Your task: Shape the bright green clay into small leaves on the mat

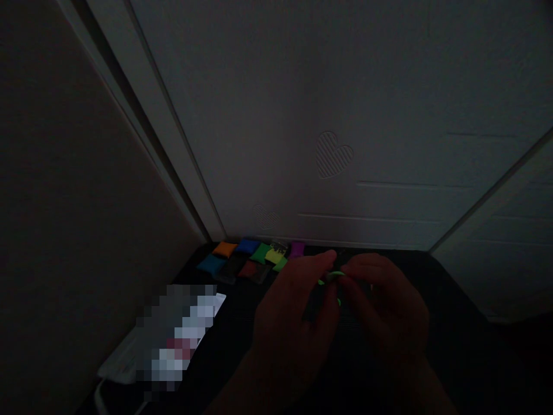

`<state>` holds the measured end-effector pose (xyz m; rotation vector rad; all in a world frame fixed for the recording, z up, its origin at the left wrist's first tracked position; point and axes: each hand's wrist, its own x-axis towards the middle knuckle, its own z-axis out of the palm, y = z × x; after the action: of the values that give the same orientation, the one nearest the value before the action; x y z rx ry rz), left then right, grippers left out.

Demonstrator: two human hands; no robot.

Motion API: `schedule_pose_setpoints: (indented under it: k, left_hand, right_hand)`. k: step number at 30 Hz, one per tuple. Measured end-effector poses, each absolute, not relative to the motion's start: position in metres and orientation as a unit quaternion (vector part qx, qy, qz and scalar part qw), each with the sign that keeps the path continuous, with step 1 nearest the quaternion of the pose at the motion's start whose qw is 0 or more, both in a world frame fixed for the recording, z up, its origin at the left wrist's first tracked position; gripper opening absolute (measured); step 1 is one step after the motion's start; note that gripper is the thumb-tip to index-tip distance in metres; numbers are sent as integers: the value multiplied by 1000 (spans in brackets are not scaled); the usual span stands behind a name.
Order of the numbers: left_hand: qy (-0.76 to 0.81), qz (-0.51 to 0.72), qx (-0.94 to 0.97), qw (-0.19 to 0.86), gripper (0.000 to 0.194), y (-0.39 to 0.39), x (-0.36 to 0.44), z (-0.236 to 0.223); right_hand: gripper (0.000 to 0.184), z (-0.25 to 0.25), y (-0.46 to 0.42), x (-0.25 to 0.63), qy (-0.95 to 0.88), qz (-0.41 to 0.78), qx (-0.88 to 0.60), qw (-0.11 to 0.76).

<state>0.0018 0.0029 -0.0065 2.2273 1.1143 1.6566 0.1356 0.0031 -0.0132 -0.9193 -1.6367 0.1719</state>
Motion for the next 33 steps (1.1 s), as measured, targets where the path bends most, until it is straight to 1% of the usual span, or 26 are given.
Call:
schedule_pose_setpoints:
  k: [3,7,12,15,22,26,30,33]
  left_hand:
    - [375,571,725,84,44,2,3,-7]
    - [362,594,713,94,49,2,5,-11]
    - [360,626,682,114,53,3,7,-12]
    - [377,650,649,121,56,5,9,-9]
    - [385,638,640,187,58,3,9,-3]
    - [403,625,645,176,52,2,9,-3]
    - [403,624,649,164,54,2,9,-2]
    - [402,624,654,148,50,2,9,-3]
  right_hand:
    - [24,-13,2,135,-695,83,-391,597]
    - [28,-12,1,135,-701,85,-394,588]
    - [24,-13,-2,131,-676,125,-392,612]
    - [24,-15,-3,128,-668,145,-389,618]
    - [28,-18,-3,126,-673,110,-388,620]
    - [25,-18,-3,127,-656,115,-408,624]
    - [23,-17,-3,131,-658,148,-430,600]
    - [20,-17,-3,132,-664,147,-426,597]
